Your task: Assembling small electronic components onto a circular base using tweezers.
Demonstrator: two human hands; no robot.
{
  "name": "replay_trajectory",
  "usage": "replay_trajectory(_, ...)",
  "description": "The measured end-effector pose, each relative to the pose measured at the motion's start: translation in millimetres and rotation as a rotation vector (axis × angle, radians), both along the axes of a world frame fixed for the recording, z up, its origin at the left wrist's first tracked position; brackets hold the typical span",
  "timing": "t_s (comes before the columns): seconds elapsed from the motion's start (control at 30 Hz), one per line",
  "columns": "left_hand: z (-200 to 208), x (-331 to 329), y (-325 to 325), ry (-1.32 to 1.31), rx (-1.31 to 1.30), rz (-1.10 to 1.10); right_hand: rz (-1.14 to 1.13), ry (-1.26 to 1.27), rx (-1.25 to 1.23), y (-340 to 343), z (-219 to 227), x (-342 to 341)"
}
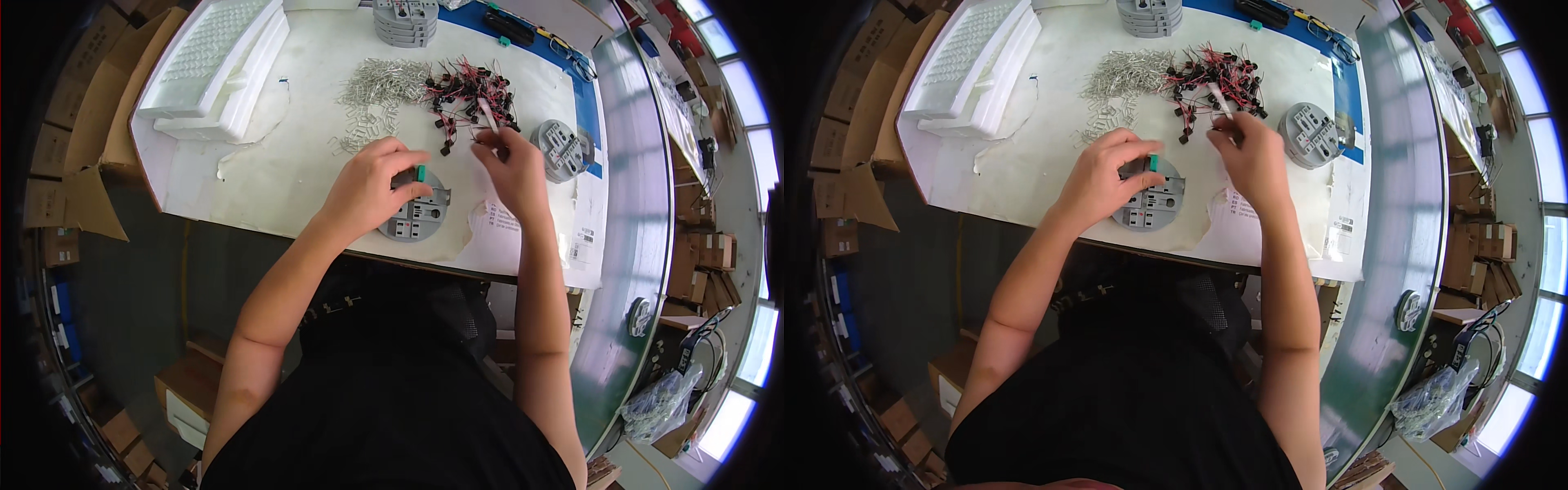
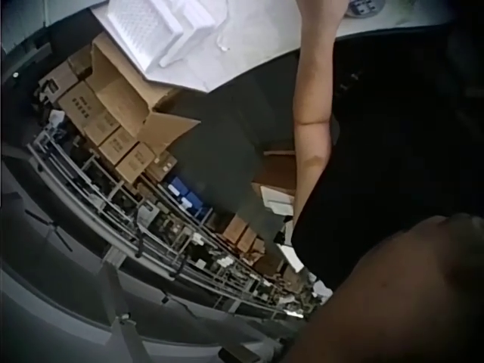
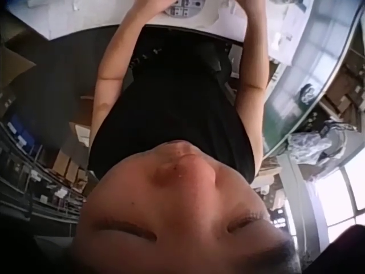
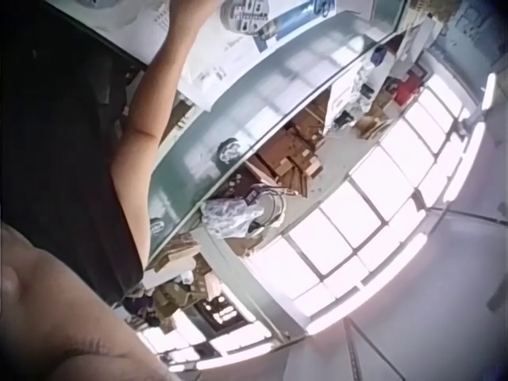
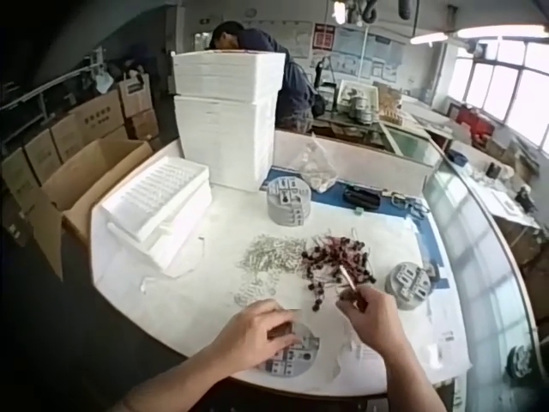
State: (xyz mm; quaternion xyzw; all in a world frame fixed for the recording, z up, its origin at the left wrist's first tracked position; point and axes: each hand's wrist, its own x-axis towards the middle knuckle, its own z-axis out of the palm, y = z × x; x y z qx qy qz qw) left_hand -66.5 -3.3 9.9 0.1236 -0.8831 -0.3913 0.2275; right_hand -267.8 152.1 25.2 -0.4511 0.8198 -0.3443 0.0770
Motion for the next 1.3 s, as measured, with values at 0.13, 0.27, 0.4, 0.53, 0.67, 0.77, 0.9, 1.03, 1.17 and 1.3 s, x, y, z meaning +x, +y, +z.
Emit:
replay_trajectory(0.13, 22, 4, 7, 0.251, -0.119, 0.111, -0.213, -0.524, -0.157, 27, 31, 24)
replay_trajectory(0.27, 59, 14, 9, 0.346, -0.17, 0.054, -0.055, -0.822, -0.355, 40, 42, 53)
replay_trajectory(0.4, 59, 27, 17, 0.245, 0.121, -0.063, 0.059, -0.711, -0.315, 36, 49, 78)
replay_trajectory(0.53, 62, 35, 26, 0.193, 0.32, -0.041, 0.112, -0.613, -0.293, 32, 47, 89)
replay_trajectory(0.67, 54, 40, 30, 0.229, 0.344, 0.013, 0.101, -0.443, -0.243, 29, 44, 98)
replay_trajectory(0.77, 51, 44, 31, 0.225, 0.54, -0.003, 0.141, -0.42, -0.365, 26, 42, 104)
replay_trajectory(0.9, 44, 47, 31, 0.185, 0.959, -0.071, 0.206, -0.718, -0.587, 24, 29, 114)
replay_trajectory(1.03, 43, 48, 31, 0.184, 0.923, -0.073, 0.235, -0.744, -0.556, 26, 26, 112)
replay_trajectory(1.17, 42, 49, 32, 0.14, 0.748, -0.054, 0.253, -0.617, -0.47, 27, 24, 110)
replay_trajectory(1.3, 37, 49, 32, 0.133, 0.757, -0.063, 0.164, -0.631, -0.367, 31, 26, 114)
